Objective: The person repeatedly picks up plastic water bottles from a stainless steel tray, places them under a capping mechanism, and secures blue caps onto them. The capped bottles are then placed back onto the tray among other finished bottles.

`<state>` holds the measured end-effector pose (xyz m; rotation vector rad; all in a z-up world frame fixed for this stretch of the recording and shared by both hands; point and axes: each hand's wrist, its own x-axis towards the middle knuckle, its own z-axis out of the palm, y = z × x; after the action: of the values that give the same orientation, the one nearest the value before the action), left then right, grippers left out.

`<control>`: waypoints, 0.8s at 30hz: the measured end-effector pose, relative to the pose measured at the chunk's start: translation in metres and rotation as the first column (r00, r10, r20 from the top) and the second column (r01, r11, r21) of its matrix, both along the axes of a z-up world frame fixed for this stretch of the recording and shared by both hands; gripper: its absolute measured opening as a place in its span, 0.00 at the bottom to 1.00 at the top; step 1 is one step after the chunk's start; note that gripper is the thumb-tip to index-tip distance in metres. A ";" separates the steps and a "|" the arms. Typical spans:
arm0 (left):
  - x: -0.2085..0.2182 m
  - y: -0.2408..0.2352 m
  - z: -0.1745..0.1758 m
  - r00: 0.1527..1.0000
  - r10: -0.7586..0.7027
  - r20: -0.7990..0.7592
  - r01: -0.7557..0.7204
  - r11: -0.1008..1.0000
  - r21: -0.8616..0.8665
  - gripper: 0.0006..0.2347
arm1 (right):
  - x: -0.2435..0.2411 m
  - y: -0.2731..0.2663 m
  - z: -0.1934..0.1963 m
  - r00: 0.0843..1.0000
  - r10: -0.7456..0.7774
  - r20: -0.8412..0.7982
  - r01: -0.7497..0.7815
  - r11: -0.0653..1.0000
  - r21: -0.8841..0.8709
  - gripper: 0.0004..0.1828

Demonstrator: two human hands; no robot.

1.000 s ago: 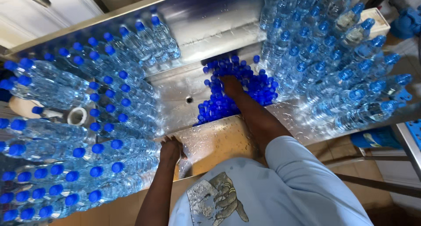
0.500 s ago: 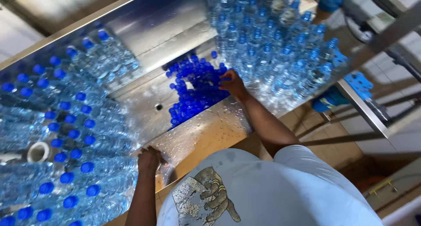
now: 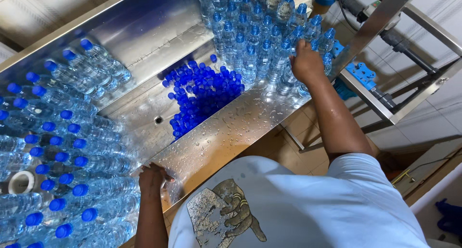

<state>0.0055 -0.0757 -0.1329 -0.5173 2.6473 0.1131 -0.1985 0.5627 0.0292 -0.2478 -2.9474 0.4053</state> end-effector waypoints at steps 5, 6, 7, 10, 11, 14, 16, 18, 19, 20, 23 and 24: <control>-0.003 0.015 0.028 0.993 0.113 0.018 -0.114 0.985 0.127 0.44 | 0.006 -0.001 -0.026 0.999 0.045 -0.011 -0.045 0.997 0.068 0.19; -0.008 -0.011 -0.011 0.997 -0.019 0.081 0.012 0.996 0.086 0.59 | 0.020 -0.013 -0.023 0.991 0.131 -0.027 -0.128 0.988 0.087 0.19; -0.005 0.010 0.020 0.998 -0.003 0.064 -0.001 0.997 0.076 0.59 | 0.040 -0.035 -0.010 0.988 0.145 -0.046 -0.141 0.987 0.080 0.19; -0.004 0.071 0.092 0.970 0.049 -0.239 0.041 0.932 0.359 0.23 | 0.083 -0.093 0.025 0.937 0.326 -0.123 -0.340 0.933 -0.120 0.10; -0.012 0.085 0.102 0.946 0.254 -0.201 -0.040 0.707 0.706 0.29 | 0.088 -0.110 0.032 0.877 0.406 -0.257 -0.471 0.831 -0.294 0.06; -0.028 0.113 0.109 0.881 0.459 0.114 -0.165 0.071 0.984 0.41 | 0.065 -0.176 -0.014 0.719 0.470 -0.511 -0.686 0.597 -0.416 0.04; -0.037 0.116 0.091 0.855 0.421 0.304 -0.223 -0.230 0.947 0.45 | 0.054 -0.226 -0.048 0.621 0.478 -0.621 -0.771 0.517 -0.373 0.07; -0.051 0.110 0.058 0.534 0.802 0.266 -0.030 -0.297 0.954 0.32 | 0.061 -0.267 -0.068 0.709 0.350 -0.612 -0.676 0.584 -0.449 0.17; -0.043 0.104 0.065 0.529 0.812 0.248 -0.007 -0.289 0.957 0.32 | 0.055 -0.275 -0.079 0.692 0.354 -0.629 -0.693 0.571 -0.440 0.17; -0.036 0.098 0.072 0.581 0.806 -0.113 0.011 0.131 0.991 0.26 | 0.048 -0.283 -0.091 0.866 0.400 -0.300 -0.456 0.385 -0.802 0.15; -0.017 0.078 0.092 0.633 0.706 -0.318 0.052 0.372 0.927 0.22 | 0.046 -0.287 -0.079 0.817 0.574 0.059 0.043 0.042 -0.998 0.16; -0.012 0.071 0.099 0.649 0.735 -0.195 0.063 0.204 0.977 0.25 | 0.046 -0.285 -0.066 0.782 0.622 0.042 0.149 -0.121 -0.981 0.17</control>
<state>-0.0067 -0.0050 -0.0341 -0.7245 2.2204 2.3213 -0.1523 0.2779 -0.0365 0.1934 -2.1115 3.0981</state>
